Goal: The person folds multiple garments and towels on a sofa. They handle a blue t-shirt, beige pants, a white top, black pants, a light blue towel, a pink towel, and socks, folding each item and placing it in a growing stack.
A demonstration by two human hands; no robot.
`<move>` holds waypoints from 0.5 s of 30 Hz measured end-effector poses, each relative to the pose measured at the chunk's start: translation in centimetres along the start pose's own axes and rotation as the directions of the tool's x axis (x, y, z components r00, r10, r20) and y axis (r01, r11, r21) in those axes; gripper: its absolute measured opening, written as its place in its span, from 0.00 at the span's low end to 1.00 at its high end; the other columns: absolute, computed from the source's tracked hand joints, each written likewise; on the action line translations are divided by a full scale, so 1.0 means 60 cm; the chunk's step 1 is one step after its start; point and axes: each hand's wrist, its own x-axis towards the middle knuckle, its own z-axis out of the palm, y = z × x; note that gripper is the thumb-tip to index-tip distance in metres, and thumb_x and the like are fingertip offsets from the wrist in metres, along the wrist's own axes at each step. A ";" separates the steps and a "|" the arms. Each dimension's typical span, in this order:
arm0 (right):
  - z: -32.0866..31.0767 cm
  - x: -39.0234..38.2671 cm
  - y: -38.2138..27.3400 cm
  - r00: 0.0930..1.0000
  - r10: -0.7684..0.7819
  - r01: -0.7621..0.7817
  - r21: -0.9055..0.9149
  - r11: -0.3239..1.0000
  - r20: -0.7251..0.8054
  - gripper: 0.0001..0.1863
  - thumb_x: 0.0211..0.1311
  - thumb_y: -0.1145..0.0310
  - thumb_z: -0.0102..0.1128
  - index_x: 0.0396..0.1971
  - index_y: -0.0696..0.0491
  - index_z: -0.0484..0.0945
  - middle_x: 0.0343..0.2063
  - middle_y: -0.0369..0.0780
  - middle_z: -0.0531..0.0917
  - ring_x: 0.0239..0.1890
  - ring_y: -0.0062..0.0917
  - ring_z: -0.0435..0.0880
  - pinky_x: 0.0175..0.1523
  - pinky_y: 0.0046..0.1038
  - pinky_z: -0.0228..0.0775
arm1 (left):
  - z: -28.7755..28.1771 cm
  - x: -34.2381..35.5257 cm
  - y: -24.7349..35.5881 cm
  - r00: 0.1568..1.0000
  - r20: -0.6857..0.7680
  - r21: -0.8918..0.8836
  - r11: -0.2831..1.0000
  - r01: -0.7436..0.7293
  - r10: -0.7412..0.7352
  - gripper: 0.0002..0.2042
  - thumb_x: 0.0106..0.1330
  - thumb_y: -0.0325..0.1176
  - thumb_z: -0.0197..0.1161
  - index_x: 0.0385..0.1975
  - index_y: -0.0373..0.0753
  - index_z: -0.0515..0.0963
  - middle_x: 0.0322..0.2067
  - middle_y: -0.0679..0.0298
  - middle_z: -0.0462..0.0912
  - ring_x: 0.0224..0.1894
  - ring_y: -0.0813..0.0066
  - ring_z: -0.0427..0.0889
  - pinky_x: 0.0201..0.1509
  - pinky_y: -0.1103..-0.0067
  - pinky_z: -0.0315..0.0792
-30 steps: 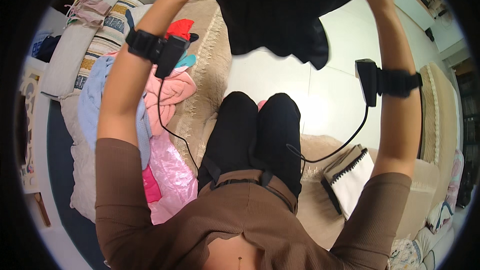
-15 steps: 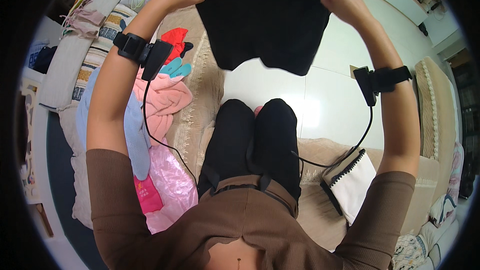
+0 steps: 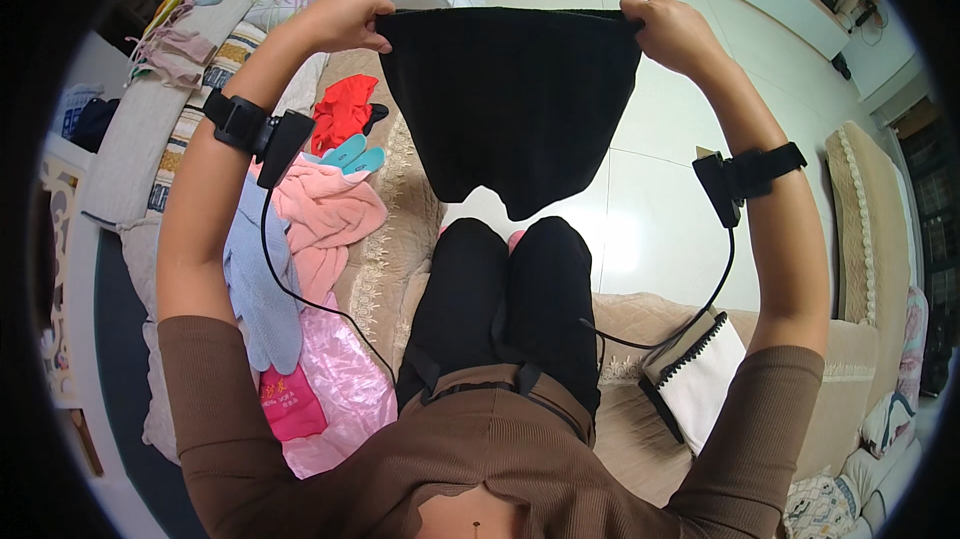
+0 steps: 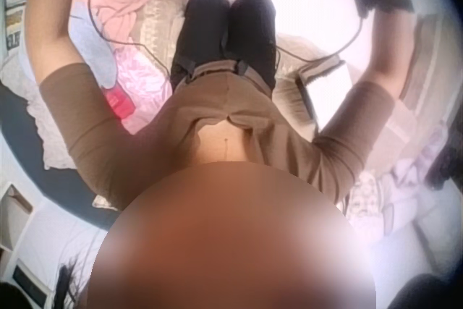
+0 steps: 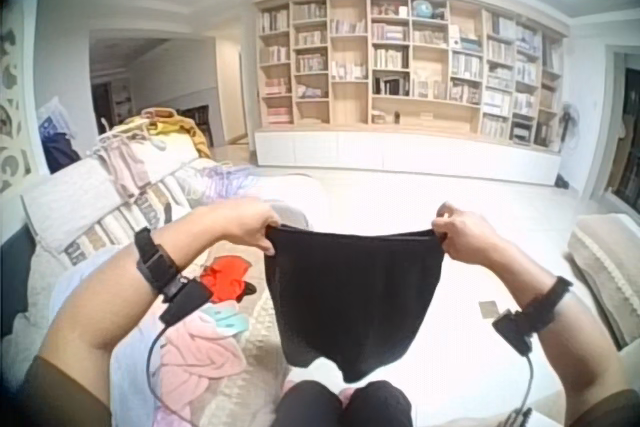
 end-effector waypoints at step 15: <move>0.005 -0.017 0.024 0.995 0.080 -0.072 0.112 0.991 -0.068 0.08 0.39 0.80 0.47 0.24 0.54 0.69 0.21 0.46 0.75 0.30 0.42 0.74 0.33 0.35 0.67 | 0.056 -0.009 0.050 0.977 -0.169 -0.345 0.921 -0.181 0.129 0.16 0.41 0.30 0.67 0.30 0.37 0.70 0.28 0.56 0.75 0.33 0.60 0.74 0.36 0.73 0.67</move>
